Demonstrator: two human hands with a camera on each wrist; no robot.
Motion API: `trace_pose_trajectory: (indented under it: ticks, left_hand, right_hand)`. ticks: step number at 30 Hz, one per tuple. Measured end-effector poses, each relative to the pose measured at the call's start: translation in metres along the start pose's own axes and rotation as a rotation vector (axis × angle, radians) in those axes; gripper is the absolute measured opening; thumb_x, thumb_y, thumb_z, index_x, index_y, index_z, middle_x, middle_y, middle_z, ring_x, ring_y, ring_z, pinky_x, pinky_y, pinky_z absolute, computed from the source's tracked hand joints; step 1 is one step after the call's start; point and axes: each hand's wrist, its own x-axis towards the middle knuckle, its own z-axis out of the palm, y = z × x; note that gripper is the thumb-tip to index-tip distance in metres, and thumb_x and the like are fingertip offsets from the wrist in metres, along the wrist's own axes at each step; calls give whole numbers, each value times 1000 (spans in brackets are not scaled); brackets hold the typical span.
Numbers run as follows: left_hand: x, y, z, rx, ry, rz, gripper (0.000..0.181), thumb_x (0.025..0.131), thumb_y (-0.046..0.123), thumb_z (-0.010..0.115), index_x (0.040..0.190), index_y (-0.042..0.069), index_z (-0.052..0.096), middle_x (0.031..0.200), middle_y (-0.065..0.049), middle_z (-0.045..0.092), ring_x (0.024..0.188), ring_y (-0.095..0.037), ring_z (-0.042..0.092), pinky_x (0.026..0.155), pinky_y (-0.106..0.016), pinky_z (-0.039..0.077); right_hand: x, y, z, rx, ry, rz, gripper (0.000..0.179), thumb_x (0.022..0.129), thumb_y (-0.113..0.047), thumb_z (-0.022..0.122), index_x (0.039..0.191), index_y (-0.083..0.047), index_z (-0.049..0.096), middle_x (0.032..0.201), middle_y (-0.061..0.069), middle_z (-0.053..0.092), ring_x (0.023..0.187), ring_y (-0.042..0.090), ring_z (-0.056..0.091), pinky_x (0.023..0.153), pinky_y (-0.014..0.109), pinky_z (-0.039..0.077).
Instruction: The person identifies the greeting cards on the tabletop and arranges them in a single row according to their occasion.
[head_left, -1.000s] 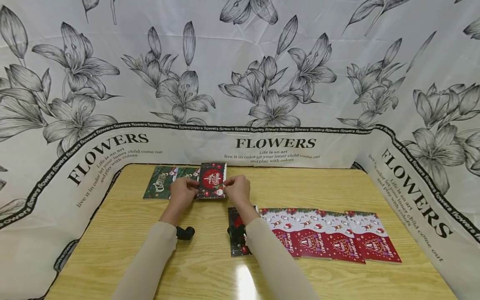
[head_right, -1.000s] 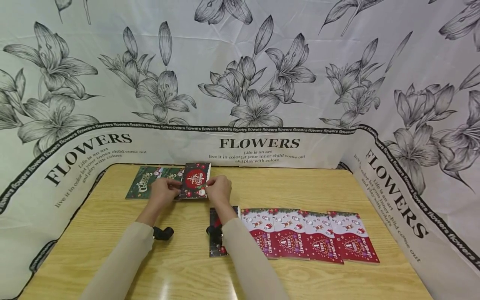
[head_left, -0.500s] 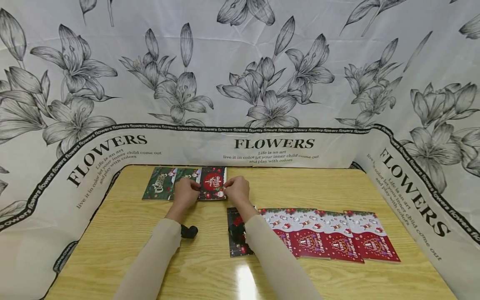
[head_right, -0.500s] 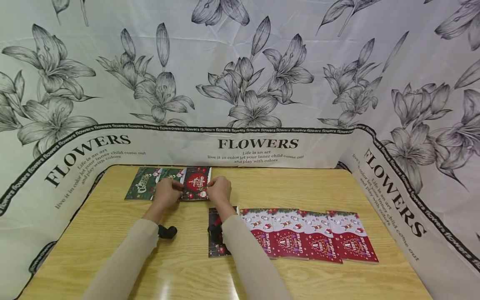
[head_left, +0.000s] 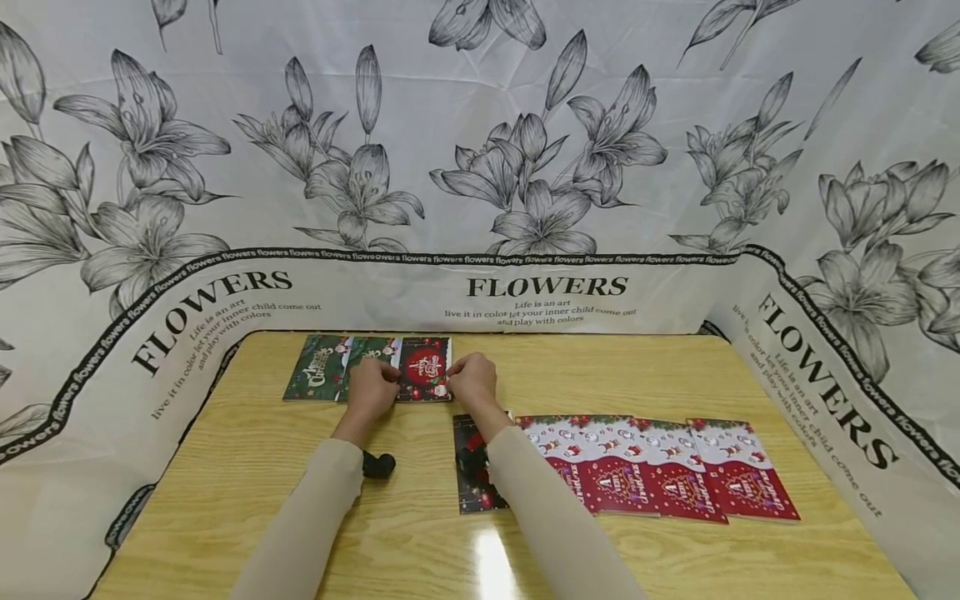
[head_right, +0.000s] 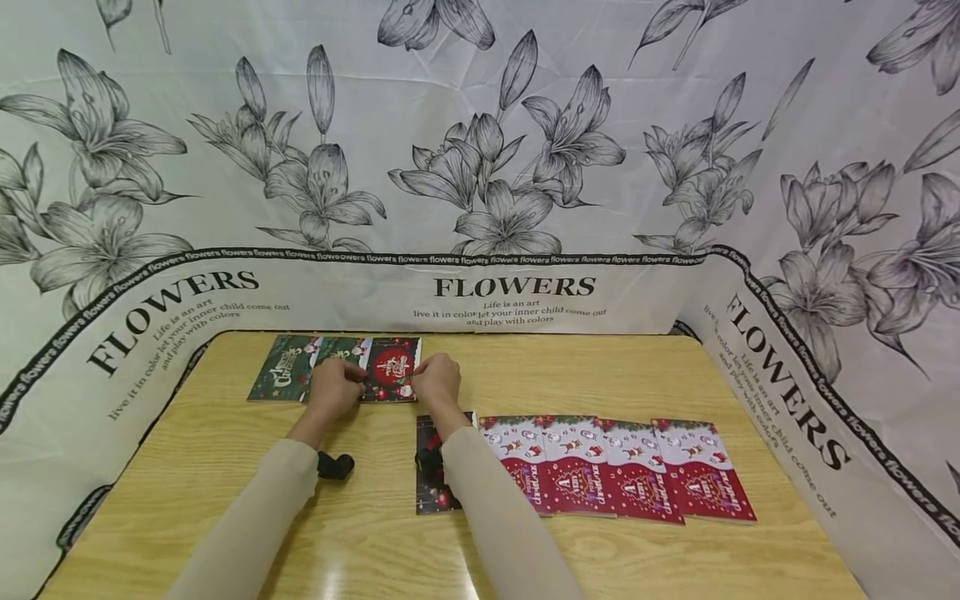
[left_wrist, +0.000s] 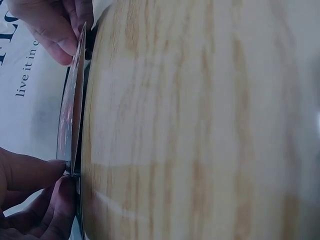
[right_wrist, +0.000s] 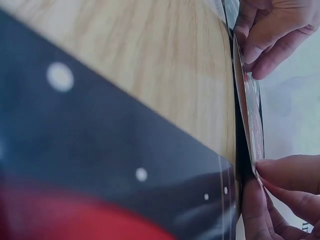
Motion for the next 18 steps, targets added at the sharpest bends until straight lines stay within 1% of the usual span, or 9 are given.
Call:
trace_pose_trajectory:
  ticks: [3, 9, 12, 18]
  left_hand:
    - [0, 0, 1, 3, 5, 1, 19, 88, -6, 73, 105, -2, 81, 100, -18, 76, 96, -36, 71, 83, -52, 61]
    - [2, 0, 4, 18, 5, -30, 19, 88, -6, 73, 105, -1, 81, 101, -18, 76, 97, -36, 71, 84, -51, 60]
    - [2, 0, 5, 15, 6, -29, 20, 88, -7, 73, 105, -1, 81, 101, -18, 76, 98, -36, 71, 85, -52, 60]
    - [3, 0, 6, 16, 12, -26, 21, 86, -9, 73, 104, -2, 81, 100, -19, 76, 97, -37, 71, 85, -51, 60]
  right_hand:
    - [0, 0, 1, -5, -6, -6, 11, 86, 5, 77, 86, -5, 82, 105, 14, 75, 87, 28, 68, 63, 36, 55]
    - [-1, -1, 1, -25, -7, -16, 13, 87, 5, 75, 84, -6, 81, 103, 14, 74, 84, 27, 67, 64, 36, 55]
    - [-1, -2, 2, -43, -4, -22, 14, 88, 5, 74, 83, -7, 80, 100, 13, 74, 84, 28, 66, 64, 37, 54]
    - [0, -1, 3, -69, 2, -45, 15, 89, 5, 73, 81, -7, 81, 99, 13, 74, 85, 28, 67, 66, 38, 56]
